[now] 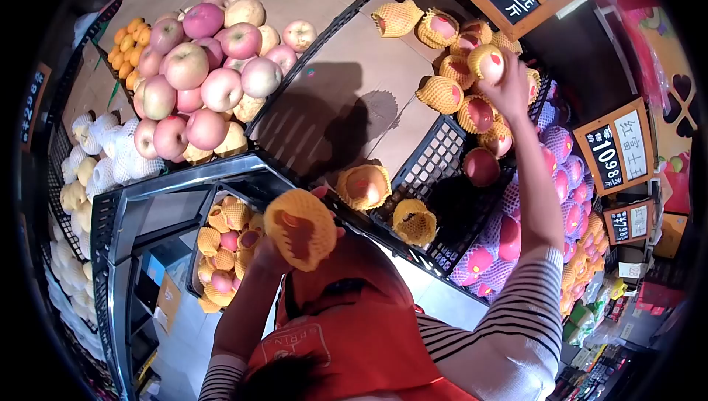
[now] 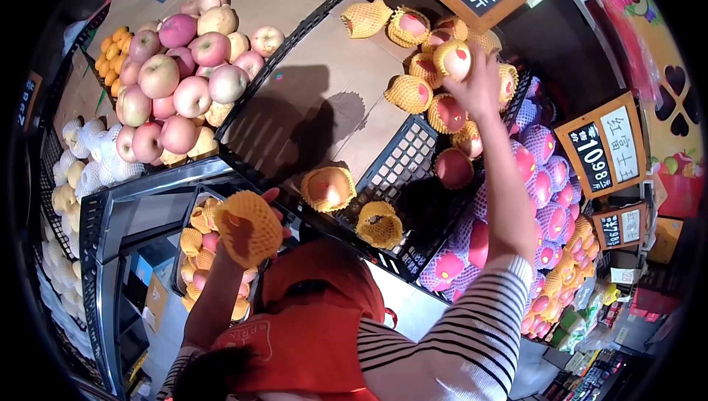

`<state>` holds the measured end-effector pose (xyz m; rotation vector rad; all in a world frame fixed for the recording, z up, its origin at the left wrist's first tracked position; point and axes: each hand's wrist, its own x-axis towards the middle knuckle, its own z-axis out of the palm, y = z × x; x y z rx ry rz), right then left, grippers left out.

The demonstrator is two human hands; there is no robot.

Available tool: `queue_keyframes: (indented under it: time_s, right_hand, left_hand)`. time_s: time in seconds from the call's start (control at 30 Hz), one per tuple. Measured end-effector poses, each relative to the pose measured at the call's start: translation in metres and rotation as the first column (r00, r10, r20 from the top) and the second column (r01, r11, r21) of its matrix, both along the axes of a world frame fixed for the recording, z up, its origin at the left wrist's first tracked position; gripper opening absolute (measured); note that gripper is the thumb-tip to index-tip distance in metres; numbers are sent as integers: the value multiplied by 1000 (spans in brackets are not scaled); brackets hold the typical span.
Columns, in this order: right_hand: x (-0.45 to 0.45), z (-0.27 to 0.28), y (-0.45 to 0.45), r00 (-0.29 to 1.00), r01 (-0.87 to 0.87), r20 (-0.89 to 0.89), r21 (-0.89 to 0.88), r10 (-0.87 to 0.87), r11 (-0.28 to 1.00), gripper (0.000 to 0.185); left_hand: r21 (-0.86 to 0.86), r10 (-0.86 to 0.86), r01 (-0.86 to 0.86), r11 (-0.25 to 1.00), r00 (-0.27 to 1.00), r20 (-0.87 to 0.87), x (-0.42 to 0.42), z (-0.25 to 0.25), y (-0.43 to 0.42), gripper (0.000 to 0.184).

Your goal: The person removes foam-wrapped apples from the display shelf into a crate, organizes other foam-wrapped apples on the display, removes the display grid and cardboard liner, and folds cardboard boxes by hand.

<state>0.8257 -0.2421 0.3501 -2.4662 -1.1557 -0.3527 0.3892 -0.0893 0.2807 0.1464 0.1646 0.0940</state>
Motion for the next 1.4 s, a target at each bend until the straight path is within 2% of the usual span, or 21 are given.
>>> queue_keyframes:
  time_s: [0.03,0.07,0.1,0.2,0.27,0.3,0.33,0.4,0.43,0.5,0.57,0.6,0.63,0.7,0.8,0.83,1.0,1.1,1.17,1.27,1.4]
  right_hand:
    - [-12,-15,-2,983,-91,-129,281,132,955,66]
    - [-52,-3,2,867,26,-473,356,155,934,62]
    - [-101,13,8,635,165,-748,379,196,910,58]
    - [-191,20,16,249,-144,-842,457,479,878,51]
    - [-235,27,22,341,-422,-789,356,511,833,61]
    - [-252,24,23,416,-478,-812,186,408,858,74]
    - [-265,34,31,352,-567,-794,240,495,788,77]
    - [-279,49,40,356,-710,-815,82,457,699,87]
    - [-282,53,43,371,-775,-805,7,463,632,90]
    - [-244,56,57,303,-823,-754,100,582,559,92]
    - [-183,40,67,664,-617,-566,-47,489,785,91]
    - [-141,29,64,855,-479,-342,-229,391,847,92]
    - [-101,14,55,933,-354,-94,-426,348,832,93]
    - [-40,-19,38,917,-199,159,-610,365,767,101]
    - [25,-59,23,930,-214,63,-712,363,669,110]
    - [22,-59,24,949,-302,-138,-650,282,698,108]
    - [31,-72,22,951,-251,-34,-669,308,700,104]
    - [21,-60,43,988,-74,19,-805,151,589,110]
    - [13,-53,60,992,-119,-84,-833,89,540,115]
    - [28,-57,67,977,-212,-172,-832,125,512,116]
    - [32,-58,56,974,-227,-186,-793,130,566,109]
  left_hand:
    - [-248,-22,35,968,998,55,-4,-6,4,85]
    - [-352,38,-13,936,997,63,-10,-15,3,80]
    - [-452,96,-57,890,993,65,-15,-21,0,75]
    - [-115,146,-123,986,966,214,-4,-3,-8,62]
    - [-177,153,-115,977,965,212,-12,-5,-11,56]
    - [-209,158,-114,971,965,210,-19,-8,-12,54]
    - [-134,120,-98,986,978,172,-34,-45,-12,53]
    - [-68,150,-134,989,905,398,-38,-59,-15,52]
    - [-108,180,-149,983,903,389,-45,-67,-20,51]
    - [-188,240,-180,965,897,371,-59,-82,-31,48]
    - [-259,290,-228,939,928,232,-77,-75,-41,48]
    - [-254,318,-265,930,928,195,-86,-73,-44,48]
    - [-243,349,-306,921,924,159,-97,-73,-45,48]
    - [-204,451,-428,880,888,83,-127,-79,-43,49]
    - [-118,637,-641,759,768,-72,-186,-98,-44,50]
    - [-90,691,-701,707,712,-124,-207,-104,-47,50]
    - [-20,842,-876,481,468,-269,-277,-128,-72,51]
    - [-19,897,-935,354,346,-274,-286,-130,-84,52]
    - [-9,927,-971,237,229,-296,-281,-127,-81,51]
    - [-50,943,-971,236,241,-231,-275,-138,-55,62]
    - [24,891,-979,201,172,-421,-305,-243,-37,77]
